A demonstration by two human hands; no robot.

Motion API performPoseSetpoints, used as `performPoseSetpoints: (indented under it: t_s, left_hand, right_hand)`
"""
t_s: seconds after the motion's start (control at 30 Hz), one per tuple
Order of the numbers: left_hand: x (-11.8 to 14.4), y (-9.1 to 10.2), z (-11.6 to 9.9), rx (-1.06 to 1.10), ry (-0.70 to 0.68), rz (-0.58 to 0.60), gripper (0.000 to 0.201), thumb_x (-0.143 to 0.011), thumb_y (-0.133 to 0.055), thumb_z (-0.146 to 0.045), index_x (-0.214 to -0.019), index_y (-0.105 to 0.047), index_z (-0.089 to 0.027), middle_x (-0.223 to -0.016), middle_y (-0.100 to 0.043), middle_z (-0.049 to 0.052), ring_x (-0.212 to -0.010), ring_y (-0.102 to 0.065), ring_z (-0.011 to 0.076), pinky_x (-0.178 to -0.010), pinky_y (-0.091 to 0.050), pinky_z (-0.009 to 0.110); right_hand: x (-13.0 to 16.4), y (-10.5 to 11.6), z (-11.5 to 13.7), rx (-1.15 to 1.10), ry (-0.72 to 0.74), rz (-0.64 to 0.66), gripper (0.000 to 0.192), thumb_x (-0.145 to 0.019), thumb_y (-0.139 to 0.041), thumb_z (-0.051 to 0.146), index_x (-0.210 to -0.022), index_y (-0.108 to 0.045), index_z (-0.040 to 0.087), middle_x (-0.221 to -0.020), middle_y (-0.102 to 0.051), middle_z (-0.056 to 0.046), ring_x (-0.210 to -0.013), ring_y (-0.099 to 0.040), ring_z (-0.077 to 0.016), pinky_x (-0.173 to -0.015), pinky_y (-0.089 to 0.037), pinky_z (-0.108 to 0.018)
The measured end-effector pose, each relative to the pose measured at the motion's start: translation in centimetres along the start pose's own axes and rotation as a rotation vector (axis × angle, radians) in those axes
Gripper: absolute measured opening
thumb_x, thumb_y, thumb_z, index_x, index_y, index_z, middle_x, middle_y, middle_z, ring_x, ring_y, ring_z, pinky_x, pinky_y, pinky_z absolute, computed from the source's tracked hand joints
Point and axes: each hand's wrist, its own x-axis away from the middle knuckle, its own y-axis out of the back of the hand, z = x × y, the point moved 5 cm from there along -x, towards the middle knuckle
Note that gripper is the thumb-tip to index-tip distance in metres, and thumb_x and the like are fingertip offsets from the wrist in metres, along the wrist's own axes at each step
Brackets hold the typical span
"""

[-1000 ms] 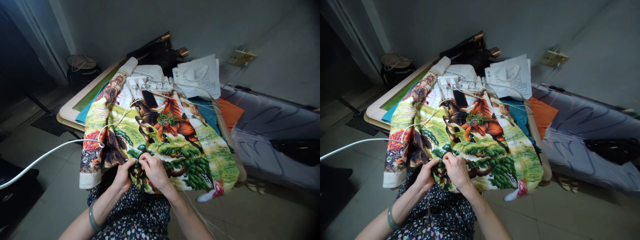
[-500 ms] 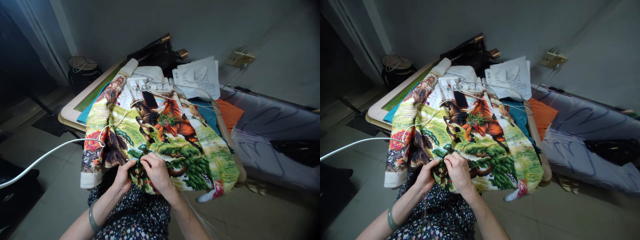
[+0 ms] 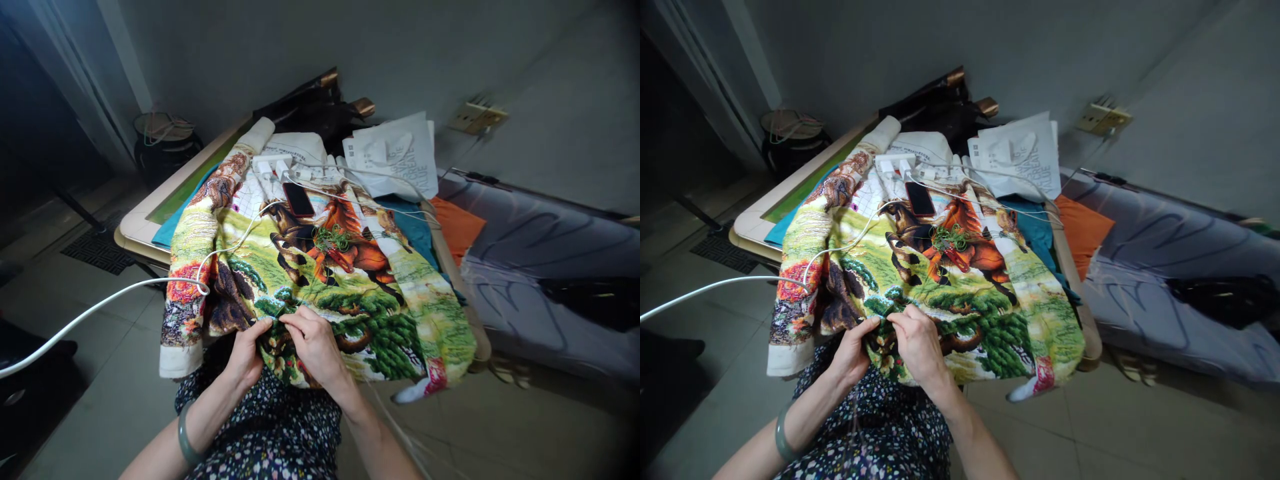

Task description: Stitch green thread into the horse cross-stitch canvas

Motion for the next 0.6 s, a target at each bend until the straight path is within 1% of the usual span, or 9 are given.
performPoseSetpoints:
  t_s: [0.23, 0.43, 0.6]
  left_hand:
    - [0.12, -0.10, -0.06, -0.017, 0.004, -0.008, 0.022, -0.051, -0.085, -0.018, -0.069, -0.074, -0.012, -0.070, -0.073, 0.003, -0.065, -0.062, 0.0139, -0.068, -0.051, 0.027]
    - [-0.05, -0.03, 0.00, -0.030, 0.000, -0.009, 0.021, -0.050, -0.085, -0.018, -0.067, -0.073, -0.013, -0.069, -0.072, 0.002, -0.064, -0.061, 0.0134, -0.068, -0.050, 0.027]
    - [-0.30, 0.23, 0.17, -0.035, 0.008, -0.016, 0.022, -0.051, -0.085, -0.019, -0.068, -0.074, -0.012, -0.068, -0.072, 0.002, -0.064, -0.061, 0.0135, -0.068, -0.050, 0.027]
  right_hand:
    - [-0.05, -0.07, 0.01, -0.017, 0.009, -0.010, 0.023, -0.087, -0.058, 0.004, -0.095, -0.075, 0.017, -0.078, -0.062, -0.004, -0.073, -0.061, -0.0169, -0.067, -0.047, -0.025]
    - [-0.33, -0.03, -0.35, -0.048, 0.006, -0.031, 0.023, -0.086, -0.060, 0.004, -0.091, -0.076, 0.020, -0.075, -0.062, -0.002, -0.070, -0.060, -0.0158, -0.065, -0.045, -0.024]
    - [-0.37, -0.13, -0.21, -0.017, 0.017, -0.034, 0.021, -0.086, -0.060, 0.005, -0.090, -0.076, 0.019, -0.074, -0.061, -0.003, -0.070, -0.060, -0.0161, -0.064, -0.045, -0.024]
